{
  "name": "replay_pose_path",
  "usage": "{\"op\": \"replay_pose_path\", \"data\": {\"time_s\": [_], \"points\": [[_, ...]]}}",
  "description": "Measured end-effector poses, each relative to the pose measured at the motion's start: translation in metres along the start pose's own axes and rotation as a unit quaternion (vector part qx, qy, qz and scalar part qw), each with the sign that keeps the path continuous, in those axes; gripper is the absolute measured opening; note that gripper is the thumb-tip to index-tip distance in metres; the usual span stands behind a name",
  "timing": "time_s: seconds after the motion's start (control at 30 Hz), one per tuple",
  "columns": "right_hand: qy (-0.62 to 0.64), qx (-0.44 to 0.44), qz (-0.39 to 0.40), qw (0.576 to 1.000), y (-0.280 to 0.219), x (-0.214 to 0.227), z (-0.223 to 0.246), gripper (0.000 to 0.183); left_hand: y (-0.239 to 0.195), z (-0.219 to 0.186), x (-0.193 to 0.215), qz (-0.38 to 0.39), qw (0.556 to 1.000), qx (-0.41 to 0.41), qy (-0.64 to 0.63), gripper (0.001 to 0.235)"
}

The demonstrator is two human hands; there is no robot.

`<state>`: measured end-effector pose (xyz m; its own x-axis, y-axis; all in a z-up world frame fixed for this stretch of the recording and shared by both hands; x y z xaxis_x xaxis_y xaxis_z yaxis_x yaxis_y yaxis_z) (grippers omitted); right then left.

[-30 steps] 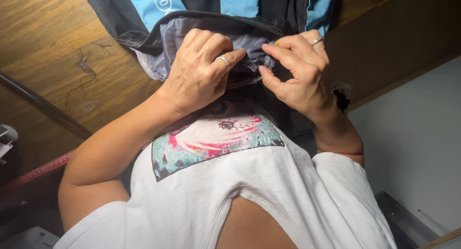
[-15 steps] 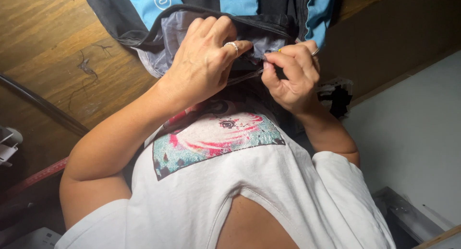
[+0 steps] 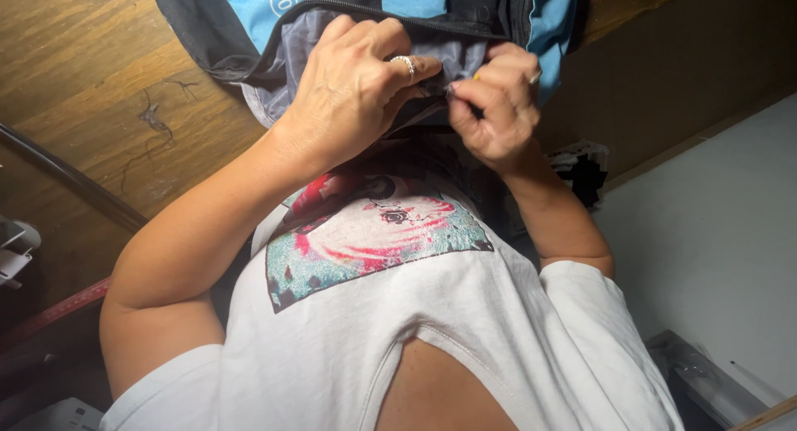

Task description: The person sews the inner lining of a backpack by hand, pulling the fabric together and passing a needle and thread through the material.

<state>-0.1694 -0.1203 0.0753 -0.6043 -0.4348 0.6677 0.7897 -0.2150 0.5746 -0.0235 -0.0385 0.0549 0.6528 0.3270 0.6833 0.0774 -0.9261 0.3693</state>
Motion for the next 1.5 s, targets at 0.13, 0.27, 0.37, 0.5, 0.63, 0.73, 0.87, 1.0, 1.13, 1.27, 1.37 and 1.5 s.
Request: {"op": "replay_pose_path", "data": {"time_s": [0.13,0.27,0.37,0.5,0.63,0.73,0.87,1.0,1.13,1.27,1.37,1.5], "points": [[0.07,-0.102,0.008,0.992,0.007,0.001,-0.006,0.014,0.001,0.009,-0.001,0.003,0.997,0.021,-0.076,0.025],[0.075,-0.097,0.065,0.99,0.016,-0.003,-0.007,0.01,0.0,0.015,-0.001,-0.02,0.995,0.04,-0.085,0.025],[0.044,-0.044,0.091,0.994,0.021,-0.004,-0.003,0.013,0.0,0.014,0.001,-0.032,0.994,0.046,-0.096,0.018],[0.032,-0.03,0.091,0.995,0.021,-0.004,-0.002,0.016,0.004,0.012,0.001,-0.03,0.994,0.072,-0.077,0.024],[0.026,-0.05,0.067,0.996,0.026,-0.005,-0.001,0.014,0.005,0.014,-0.006,0.004,0.997,0.08,-0.002,0.028],[0.051,-0.076,0.069,0.993,0.028,-0.003,-0.005,0.017,0.014,-0.004,0.001,-0.021,0.978,-0.011,0.206,0.016],[0.08,-0.085,0.088,0.989,0.034,0.003,-0.009,0.018,0.026,0.0,0.002,-0.006,0.992,-0.016,0.126,0.029],[0.081,-0.128,0.16,0.975,0.035,0.008,-0.017,0.014,0.03,0.02,-0.001,0.037,0.994,0.066,-0.081,0.014],[0.086,-0.143,0.188,0.968,0.046,0.015,-0.019,0.01,0.037,0.015,0.008,0.014,0.995,0.037,-0.092,0.012],[0.092,-0.185,0.19,0.96,0.056,0.017,-0.022,0.009,0.043,0.008,0.015,0.025,0.999,0.03,-0.03,0.026],[0.124,-0.207,0.191,0.952,0.054,0.011,-0.028,0.009,0.042,0.015,0.009,0.024,0.998,0.055,-0.011,0.018],[0.151,-0.238,0.169,0.944,0.053,0.01,-0.034,0.007,0.047,0.015,0.01,0.005,0.999,0.034,0.035,0.009]]}}
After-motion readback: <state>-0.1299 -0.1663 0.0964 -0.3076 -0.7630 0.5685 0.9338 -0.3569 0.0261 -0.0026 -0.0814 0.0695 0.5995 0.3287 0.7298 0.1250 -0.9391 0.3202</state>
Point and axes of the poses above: each hand's wrist, its own y-axis towards the middle knuckle, its own x-axis out of the back of the hand, z = x × y, the point moved 7 cm from there along y, towards the middle knuckle
